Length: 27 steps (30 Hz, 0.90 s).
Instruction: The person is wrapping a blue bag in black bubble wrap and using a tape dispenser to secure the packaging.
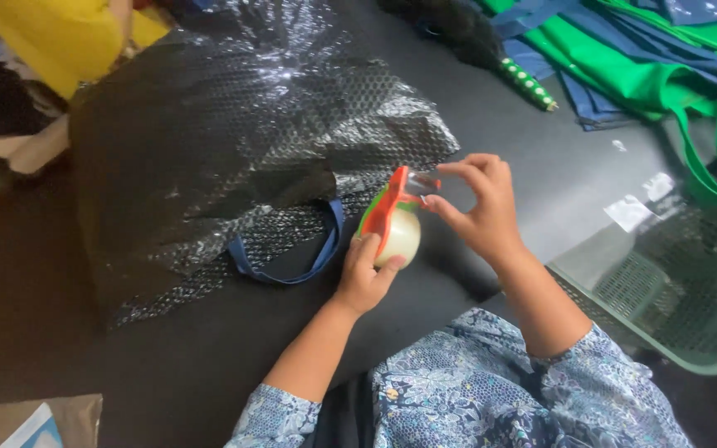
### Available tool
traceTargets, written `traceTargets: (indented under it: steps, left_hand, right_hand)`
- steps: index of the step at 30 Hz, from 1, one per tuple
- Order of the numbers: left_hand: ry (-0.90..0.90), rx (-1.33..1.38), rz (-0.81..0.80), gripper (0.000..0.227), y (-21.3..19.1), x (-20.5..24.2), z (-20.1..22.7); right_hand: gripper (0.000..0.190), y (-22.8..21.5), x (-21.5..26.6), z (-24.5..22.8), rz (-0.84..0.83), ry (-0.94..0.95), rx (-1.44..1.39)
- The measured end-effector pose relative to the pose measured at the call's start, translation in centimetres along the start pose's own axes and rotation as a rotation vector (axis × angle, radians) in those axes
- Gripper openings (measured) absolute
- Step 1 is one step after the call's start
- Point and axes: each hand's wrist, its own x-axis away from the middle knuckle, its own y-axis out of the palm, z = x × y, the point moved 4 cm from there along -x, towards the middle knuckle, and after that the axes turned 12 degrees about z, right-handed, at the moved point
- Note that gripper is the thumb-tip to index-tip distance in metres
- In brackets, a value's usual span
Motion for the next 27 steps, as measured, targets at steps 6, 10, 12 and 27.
traceTargets:
  steps: [6,10,12,27]
  left_hand:
    - [0.051,-0.008,0.04,0.04,-0.1,-0.7,0.6]
    - [0.051,0.05,-0.027,0.042,0.0,-1.5,1.5]
    - [0.05,0.06,-0.047,0.042,-0.1,-1.7,1.8]
    - [-0.069,0.039,-0.143,0.045,-1.0,-4.1,3.7]
  right_hand:
    - [0.027,3.0,1.0,1.7,-0.11,0.181,0.017]
    - [0.019,2.4,1.5,1.2,-0.072,0.206,0.037]
    - [0.019,2.3,1.7,0.7,-0.043,0.165,0.036]
    - [0.027,0.1,1.5,-3.9,-0.247,0.119,0.002]
